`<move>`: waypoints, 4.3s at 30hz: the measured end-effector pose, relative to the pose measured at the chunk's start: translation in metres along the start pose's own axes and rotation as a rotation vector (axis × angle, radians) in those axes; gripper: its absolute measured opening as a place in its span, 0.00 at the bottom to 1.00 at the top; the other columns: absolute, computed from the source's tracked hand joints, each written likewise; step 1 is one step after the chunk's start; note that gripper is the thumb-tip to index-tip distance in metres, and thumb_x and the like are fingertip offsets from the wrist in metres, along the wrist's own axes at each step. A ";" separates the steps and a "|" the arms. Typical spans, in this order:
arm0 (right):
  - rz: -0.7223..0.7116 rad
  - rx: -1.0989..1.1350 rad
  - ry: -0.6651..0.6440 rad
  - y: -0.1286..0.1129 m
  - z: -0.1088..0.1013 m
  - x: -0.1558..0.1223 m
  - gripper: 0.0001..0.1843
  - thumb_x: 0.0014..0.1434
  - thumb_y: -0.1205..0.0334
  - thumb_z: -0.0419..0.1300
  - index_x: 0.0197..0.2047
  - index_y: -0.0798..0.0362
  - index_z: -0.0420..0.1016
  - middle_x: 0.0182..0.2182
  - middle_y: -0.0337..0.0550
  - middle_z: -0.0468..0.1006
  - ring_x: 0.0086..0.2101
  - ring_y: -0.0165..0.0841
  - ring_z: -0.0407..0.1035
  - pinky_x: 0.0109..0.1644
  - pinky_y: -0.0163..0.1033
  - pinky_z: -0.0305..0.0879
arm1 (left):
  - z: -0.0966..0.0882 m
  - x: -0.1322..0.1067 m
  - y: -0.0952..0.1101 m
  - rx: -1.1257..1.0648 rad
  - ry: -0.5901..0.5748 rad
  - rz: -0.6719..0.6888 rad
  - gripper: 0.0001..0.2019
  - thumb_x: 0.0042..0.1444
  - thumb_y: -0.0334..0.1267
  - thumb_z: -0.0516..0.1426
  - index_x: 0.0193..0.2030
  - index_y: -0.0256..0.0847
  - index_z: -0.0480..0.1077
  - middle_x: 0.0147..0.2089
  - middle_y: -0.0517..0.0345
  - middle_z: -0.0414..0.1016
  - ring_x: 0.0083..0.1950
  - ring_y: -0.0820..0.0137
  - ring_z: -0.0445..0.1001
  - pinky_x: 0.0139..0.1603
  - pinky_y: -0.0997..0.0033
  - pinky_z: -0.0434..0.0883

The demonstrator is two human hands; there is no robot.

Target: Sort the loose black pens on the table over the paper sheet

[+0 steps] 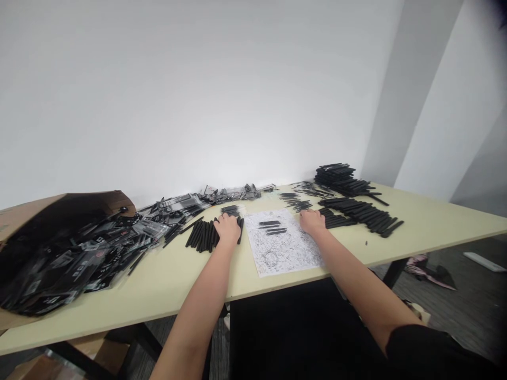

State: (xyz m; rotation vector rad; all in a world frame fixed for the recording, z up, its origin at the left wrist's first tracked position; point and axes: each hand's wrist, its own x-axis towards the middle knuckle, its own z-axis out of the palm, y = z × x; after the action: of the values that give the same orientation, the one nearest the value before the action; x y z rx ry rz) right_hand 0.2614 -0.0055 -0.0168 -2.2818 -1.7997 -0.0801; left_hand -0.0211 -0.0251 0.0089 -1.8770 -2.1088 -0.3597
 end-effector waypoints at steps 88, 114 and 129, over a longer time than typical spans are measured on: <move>0.038 -0.025 -0.094 -0.027 -0.011 -0.003 0.22 0.62 0.72 0.47 0.51 0.56 0.78 0.45 0.62 0.77 0.49 0.55 0.71 0.46 0.67 0.64 | -0.002 0.002 0.001 -0.007 -0.074 0.005 0.17 0.61 0.37 0.48 0.50 0.37 0.73 0.56 0.39 0.67 0.57 0.54 0.63 0.52 0.55 0.63; 0.140 0.035 -0.252 -0.024 -0.006 -0.012 0.62 0.46 0.18 0.38 0.72 0.52 0.42 0.70 0.61 0.38 0.65 0.68 0.32 0.60 0.73 0.27 | -0.004 -0.001 0.001 0.006 -0.042 0.012 0.17 0.61 0.38 0.48 0.49 0.36 0.73 0.55 0.40 0.68 0.56 0.55 0.64 0.51 0.55 0.64; 0.144 0.012 -0.074 -0.018 0.002 -0.008 0.34 0.64 0.40 0.41 0.61 0.53 0.66 0.60 0.61 0.60 0.58 0.55 0.54 0.56 0.61 0.49 | -0.005 -0.001 0.001 0.014 -0.058 0.008 0.18 0.61 0.37 0.47 0.50 0.36 0.73 0.55 0.39 0.68 0.57 0.54 0.64 0.51 0.55 0.64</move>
State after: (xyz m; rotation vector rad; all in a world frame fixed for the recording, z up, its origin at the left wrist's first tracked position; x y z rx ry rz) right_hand 0.2423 -0.0090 -0.0180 -2.4277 -1.6585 0.0409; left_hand -0.0197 -0.0273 0.0129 -1.9099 -2.1343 -0.2917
